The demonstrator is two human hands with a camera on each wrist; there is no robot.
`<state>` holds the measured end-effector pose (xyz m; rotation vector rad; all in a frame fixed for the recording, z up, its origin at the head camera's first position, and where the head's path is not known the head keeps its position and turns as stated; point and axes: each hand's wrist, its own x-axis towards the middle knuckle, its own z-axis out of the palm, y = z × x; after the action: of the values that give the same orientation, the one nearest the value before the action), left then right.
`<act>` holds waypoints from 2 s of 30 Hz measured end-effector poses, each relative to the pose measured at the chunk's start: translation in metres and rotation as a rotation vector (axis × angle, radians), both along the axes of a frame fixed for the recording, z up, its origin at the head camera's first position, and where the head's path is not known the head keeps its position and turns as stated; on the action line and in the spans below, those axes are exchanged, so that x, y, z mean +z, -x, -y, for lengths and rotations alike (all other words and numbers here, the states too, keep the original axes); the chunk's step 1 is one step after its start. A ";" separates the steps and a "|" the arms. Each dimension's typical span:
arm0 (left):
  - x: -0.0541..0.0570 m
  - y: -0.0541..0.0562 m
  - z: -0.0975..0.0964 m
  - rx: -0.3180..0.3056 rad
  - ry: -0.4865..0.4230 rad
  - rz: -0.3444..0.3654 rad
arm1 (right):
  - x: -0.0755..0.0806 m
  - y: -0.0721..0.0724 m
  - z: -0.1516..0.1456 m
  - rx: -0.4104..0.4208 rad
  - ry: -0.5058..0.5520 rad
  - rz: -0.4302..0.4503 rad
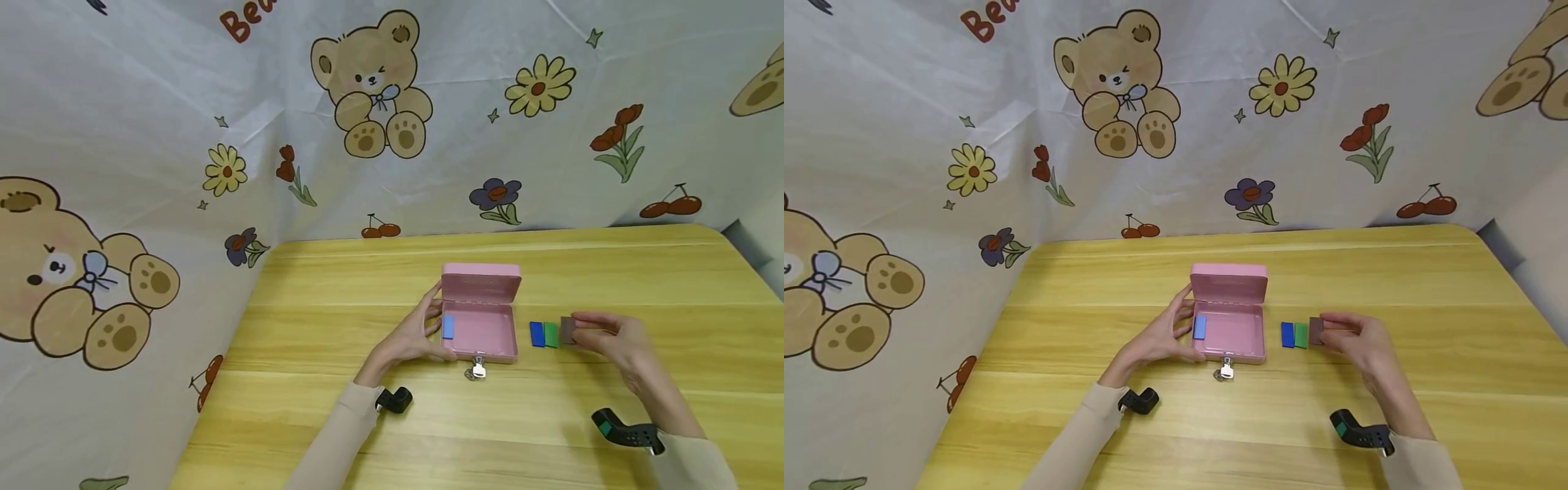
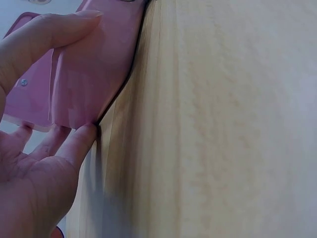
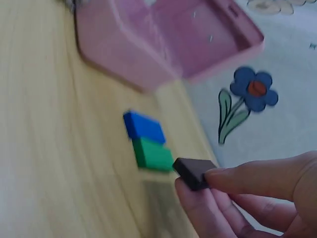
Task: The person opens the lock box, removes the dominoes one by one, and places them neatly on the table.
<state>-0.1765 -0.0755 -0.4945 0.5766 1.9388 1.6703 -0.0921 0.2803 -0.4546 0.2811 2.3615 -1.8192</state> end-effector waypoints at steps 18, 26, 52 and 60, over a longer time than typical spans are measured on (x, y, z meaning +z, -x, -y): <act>0.003 0.000 0.000 0.001 -0.003 0.007 | -0.001 0.016 0.000 0.051 -0.287 0.115; 0.003 0.001 0.002 0.000 -0.006 0.007 | 0.001 0.015 0.003 0.058 -0.369 0.105; 0.000 0.000 0.004 0.000 -0.002 0.000 | 0.008 0.045 0.159 0.160 0.178 0.173; 0.001 0.000 0.003 0.000 0.011 -0.005 | 0.006 0.048 0.165 0.105 0.247 0.190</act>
<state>-0.1768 -0.0786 -0.4934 0.5774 1.9509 1.6581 -0.1404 0.1149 -0.4484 0.2793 1.9649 -1.9156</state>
